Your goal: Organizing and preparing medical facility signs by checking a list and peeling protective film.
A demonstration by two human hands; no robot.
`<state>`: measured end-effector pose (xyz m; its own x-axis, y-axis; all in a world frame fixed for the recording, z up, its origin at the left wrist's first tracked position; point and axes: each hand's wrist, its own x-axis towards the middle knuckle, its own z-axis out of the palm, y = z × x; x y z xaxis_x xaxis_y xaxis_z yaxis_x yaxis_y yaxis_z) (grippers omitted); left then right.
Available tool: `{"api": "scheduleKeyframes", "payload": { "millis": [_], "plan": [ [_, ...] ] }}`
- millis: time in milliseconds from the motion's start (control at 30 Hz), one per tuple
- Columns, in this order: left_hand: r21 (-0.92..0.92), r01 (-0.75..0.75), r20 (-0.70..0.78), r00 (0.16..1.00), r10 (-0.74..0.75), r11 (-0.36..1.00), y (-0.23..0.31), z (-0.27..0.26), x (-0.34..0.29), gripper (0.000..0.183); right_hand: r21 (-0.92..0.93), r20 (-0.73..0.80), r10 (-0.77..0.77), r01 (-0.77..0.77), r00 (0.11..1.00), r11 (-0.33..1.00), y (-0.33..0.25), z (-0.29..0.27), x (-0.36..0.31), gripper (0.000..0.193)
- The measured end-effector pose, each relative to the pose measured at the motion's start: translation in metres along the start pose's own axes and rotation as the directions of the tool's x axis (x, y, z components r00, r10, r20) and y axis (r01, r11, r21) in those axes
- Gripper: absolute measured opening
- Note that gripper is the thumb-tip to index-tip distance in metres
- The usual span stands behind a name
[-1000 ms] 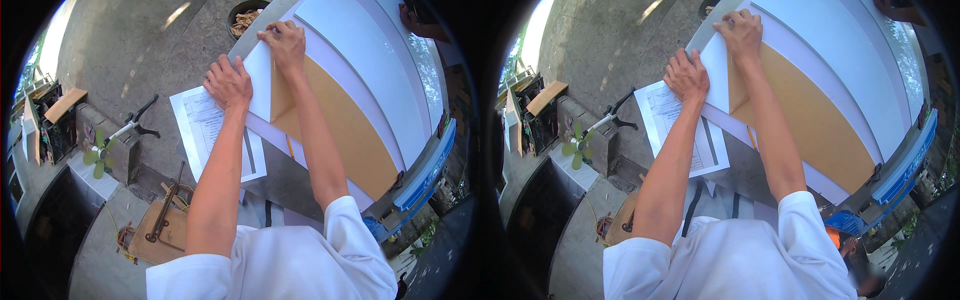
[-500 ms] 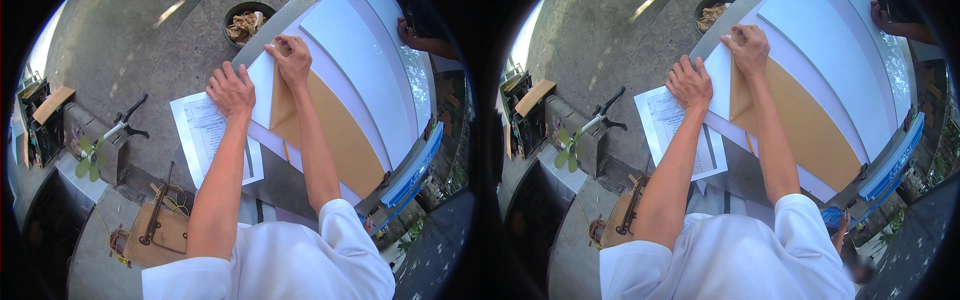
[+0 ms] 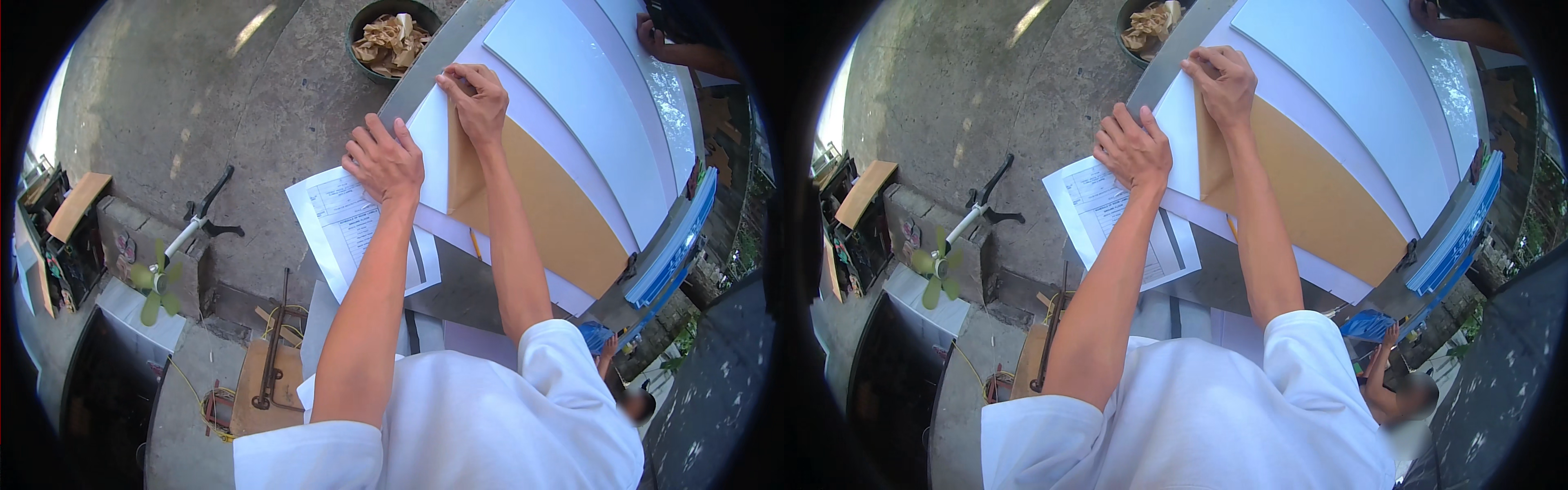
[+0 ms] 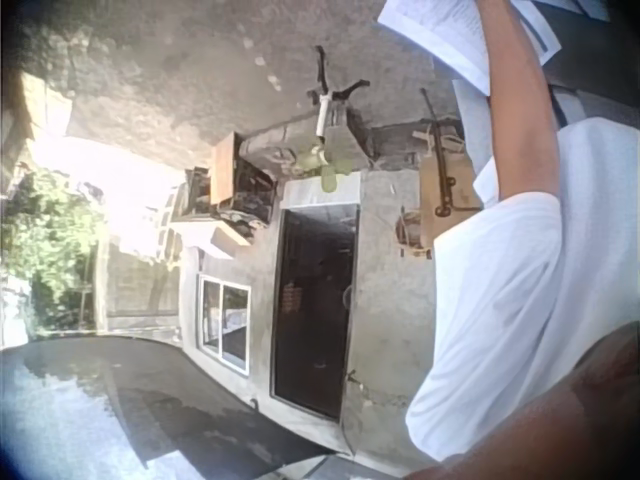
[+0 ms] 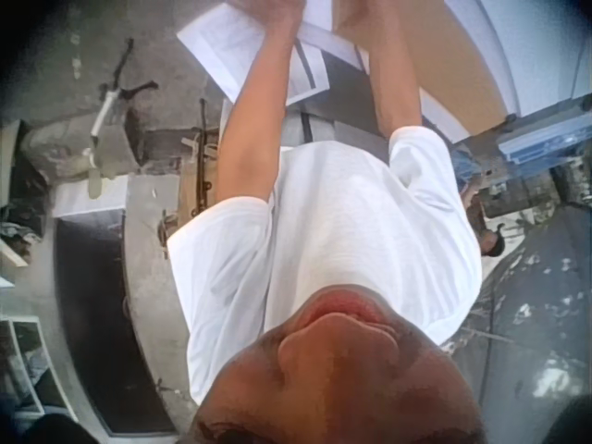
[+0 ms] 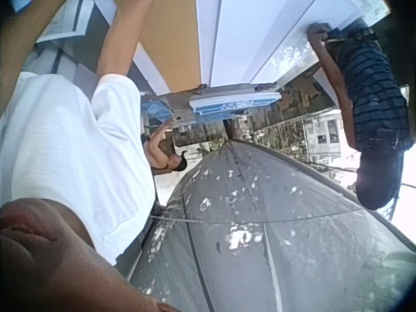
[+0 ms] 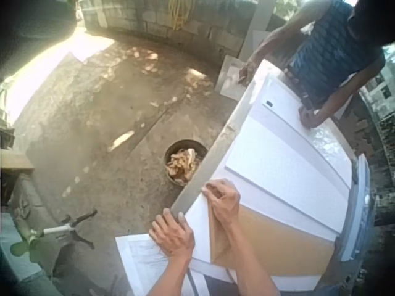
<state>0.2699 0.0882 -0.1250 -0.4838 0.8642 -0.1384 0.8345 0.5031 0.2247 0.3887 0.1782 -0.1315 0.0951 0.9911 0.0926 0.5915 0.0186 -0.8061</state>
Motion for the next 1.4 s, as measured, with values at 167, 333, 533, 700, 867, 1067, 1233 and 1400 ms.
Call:
{"api": "scheduleKeyframes", "payload": {
  "millis": [167, 333, 533, 700, 867, 1067, 1233, 1400],
  "plan": [
    [0.027, 0.01, 0.042, 0.999, -0.012, 1.0, -0.002, 0.0, 0.002, 0.041, 0.088, -0.011, 0.042, -0.041, 0.999, 0.995, 0.001, 0.003, 0.002, 0.011],
    [0.017, 0.008, 0.057, 0.998, -0.009, 1.0, 0.0, 0.0, 0.002, 0.042, 0.071, -0.003, 0.075, -0.074, 0.997, 0.995, -0.006, 0.0, 0.002, 0.013],
    [0.011, 0.018, 0.09, 0.996, -0.019, 1.0, -0.001, -0.003, 0.002, 0.042, 0.061, 0.007, 0.051, -0.051, 0.999, 0.997, -0.001, 0.0, 0.002, 0.012],
    [0.0, 0.029, 0.103, 0.994, -0.029, 1.0, 0.0, -0.003, 0.003, 0.042, 0.119, -0.014, 0.066, -0.064, 0.998, 0.991, 0.003, 0.001, 0.003, 0.012],
    [0.003, 0.017, 0.083, 0.996, -0.017, 1.0, -0.003, -0.003, 0.001, 0.042, -0.132, -0.048, 0.04, -0.046, 0.998, 0.99, -0.01, 0.001, 0.0, 0.011],
    [-0.011, 0.009, 0.06, 0.998, -0.008, 1.0, 0.001, -0.001, 0.0, 0.041, -0.218, -0.067, -0.257, 0.237, 0.964, 0.947, 0.005, 0.009, 0.001, 0.013],
    [-0.02, 0.01, 0.049, 0.999, -0.009, 1.0, 0.0, 0.001, -0.002, 0.041, -0.197, -0.104, -0.204, 0.181, 0.973, 0.964, 0.008, 0.013, -0.005, 0.014],
    [0.034, -0.027, -0.089, 0.996, 0.03, 0.999, -0.002, 0.004, 0.001, 0.041, -0.303, -0.032, -0.234, 0.213, 0.972, 0.929, 0.0, 0.01, -0.003, 0.014]
  ]
}}
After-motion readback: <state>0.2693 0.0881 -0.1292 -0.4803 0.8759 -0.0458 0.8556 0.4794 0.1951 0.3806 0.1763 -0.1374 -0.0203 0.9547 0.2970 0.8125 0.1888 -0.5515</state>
